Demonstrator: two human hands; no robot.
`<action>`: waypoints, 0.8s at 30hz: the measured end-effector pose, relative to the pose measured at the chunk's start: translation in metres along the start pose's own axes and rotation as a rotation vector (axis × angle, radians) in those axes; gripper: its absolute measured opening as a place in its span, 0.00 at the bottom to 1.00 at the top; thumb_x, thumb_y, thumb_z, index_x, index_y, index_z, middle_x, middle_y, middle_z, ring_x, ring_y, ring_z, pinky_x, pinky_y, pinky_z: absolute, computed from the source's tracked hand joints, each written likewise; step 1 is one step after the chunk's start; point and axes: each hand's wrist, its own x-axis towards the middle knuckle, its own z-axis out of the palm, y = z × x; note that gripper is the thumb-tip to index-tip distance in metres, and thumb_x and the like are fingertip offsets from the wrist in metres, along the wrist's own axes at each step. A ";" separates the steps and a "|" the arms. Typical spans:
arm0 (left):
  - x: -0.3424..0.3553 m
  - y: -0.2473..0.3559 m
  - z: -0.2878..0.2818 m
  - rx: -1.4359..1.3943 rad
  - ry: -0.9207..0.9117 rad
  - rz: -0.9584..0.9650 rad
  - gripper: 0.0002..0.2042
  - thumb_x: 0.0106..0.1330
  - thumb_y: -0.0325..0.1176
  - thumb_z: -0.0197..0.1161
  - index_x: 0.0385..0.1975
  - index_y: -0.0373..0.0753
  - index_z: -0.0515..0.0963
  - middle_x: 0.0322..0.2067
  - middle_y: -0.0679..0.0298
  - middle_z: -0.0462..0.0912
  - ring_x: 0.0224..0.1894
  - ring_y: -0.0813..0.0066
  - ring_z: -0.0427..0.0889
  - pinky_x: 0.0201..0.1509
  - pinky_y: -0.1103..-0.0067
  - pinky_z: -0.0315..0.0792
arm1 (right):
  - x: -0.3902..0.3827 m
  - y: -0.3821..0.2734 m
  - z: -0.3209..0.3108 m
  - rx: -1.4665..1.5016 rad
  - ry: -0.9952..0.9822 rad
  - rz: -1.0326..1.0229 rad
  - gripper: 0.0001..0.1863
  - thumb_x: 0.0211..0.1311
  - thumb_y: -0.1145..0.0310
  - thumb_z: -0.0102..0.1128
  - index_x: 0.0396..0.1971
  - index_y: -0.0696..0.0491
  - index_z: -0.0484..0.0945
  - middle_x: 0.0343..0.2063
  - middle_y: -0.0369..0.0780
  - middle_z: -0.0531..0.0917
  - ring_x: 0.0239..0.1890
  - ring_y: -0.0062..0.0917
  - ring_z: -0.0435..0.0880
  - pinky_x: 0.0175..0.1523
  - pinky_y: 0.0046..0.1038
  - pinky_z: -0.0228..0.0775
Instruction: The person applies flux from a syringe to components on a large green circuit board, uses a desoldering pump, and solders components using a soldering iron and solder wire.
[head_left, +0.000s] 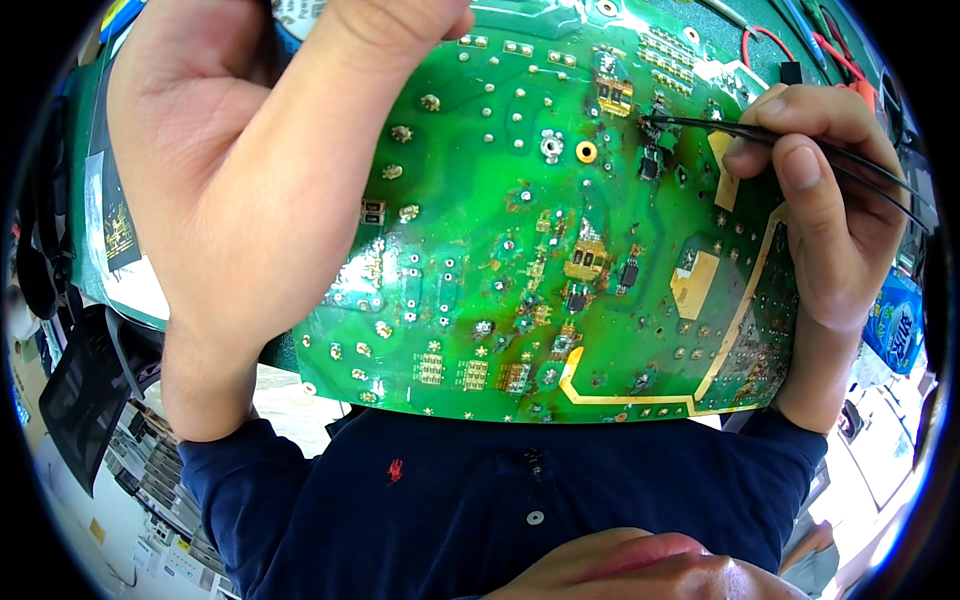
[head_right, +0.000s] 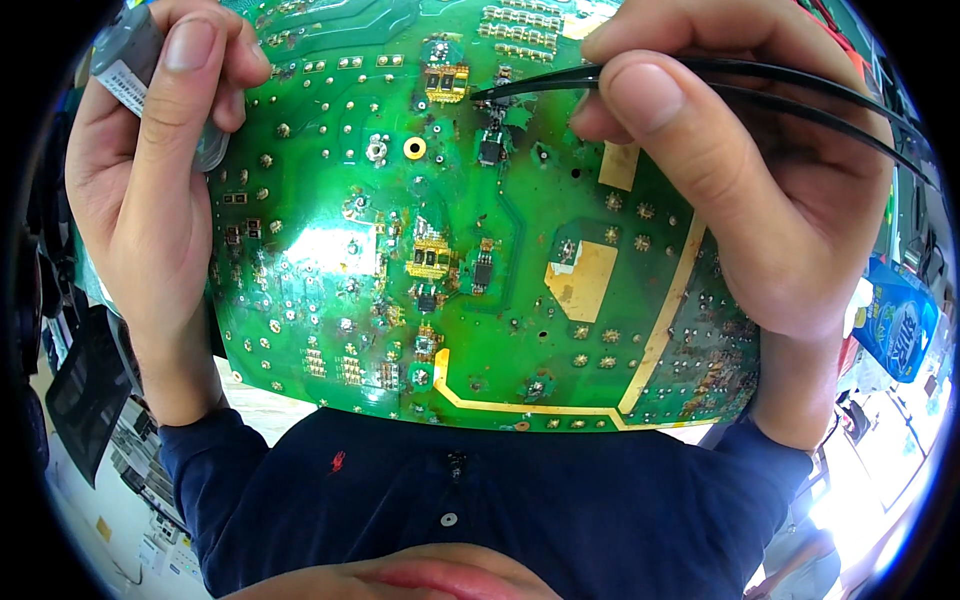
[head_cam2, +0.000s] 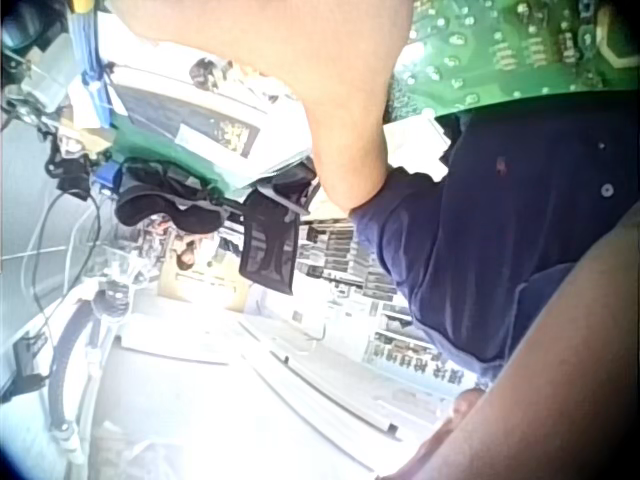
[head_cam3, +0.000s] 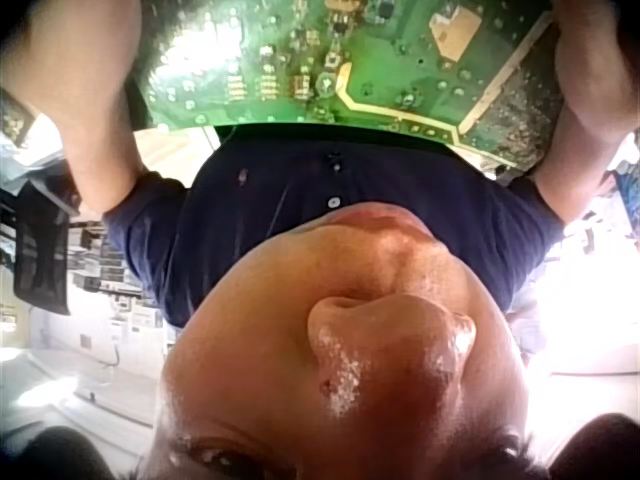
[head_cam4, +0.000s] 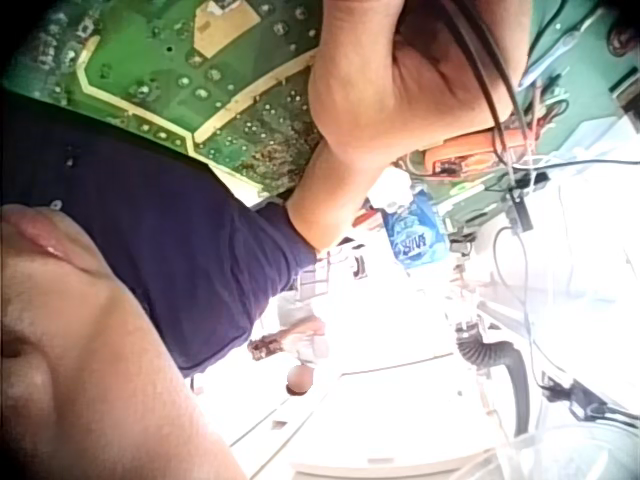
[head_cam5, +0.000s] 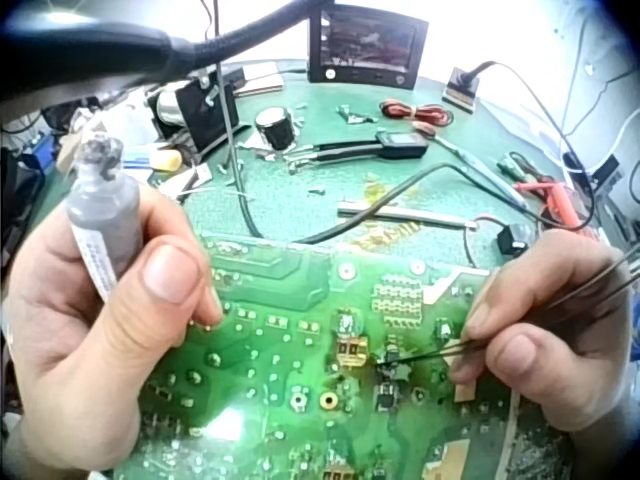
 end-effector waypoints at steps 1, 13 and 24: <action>-0.003 0.001 -0.001 0.016 0.004 -0.007 0.09 0.74 0.34 0.57 0.41 0.34 0.77 0.33 0.65 0.80 0.32 0.85 0.70 0.39 0.86 0.64 | -0.004 0.012 -0.004 -0.002 0.013 -0.024 0.10 0.69 0.73 0.55 0.44 0.64 0.77 0.40 0.43 0.81 0.37 0.22 0.82 0.50 0.25 0.71; -0.001 0.004 -0.005 0.052 -0.025 -0.035 0.10 0.75 0.34 0.56 0.42 0.33 0.78 0.35 0.64 0.81 0.33 0.85 0.70 0.40 0.87 0.63 | -0.008 0.017 -0.021 0.016 0.118 0.107 0.11 0.71 0.70 0.51 0.44 0.63 0.76 0.30 0.40 0.78 0.30 0.18 0.72 0.39 0.21 0.63; -0.001 0.006 -0.003 0.019 -0.022 -0.062 0.10 0.75 0.35 0.56 0.40 0.34 0.77 0.33 0.65 0.79 0.33 0.84 0.69 0.40 0.86 0.62 | -0.008 0.013 -0.012 -0.075 0.122 0.118 0.10 0.69 0.72 0.56 0.43 0.62 0.77 0.38 0.40 0.79 0.34 0.17 0.78 0.40 0.17 0.68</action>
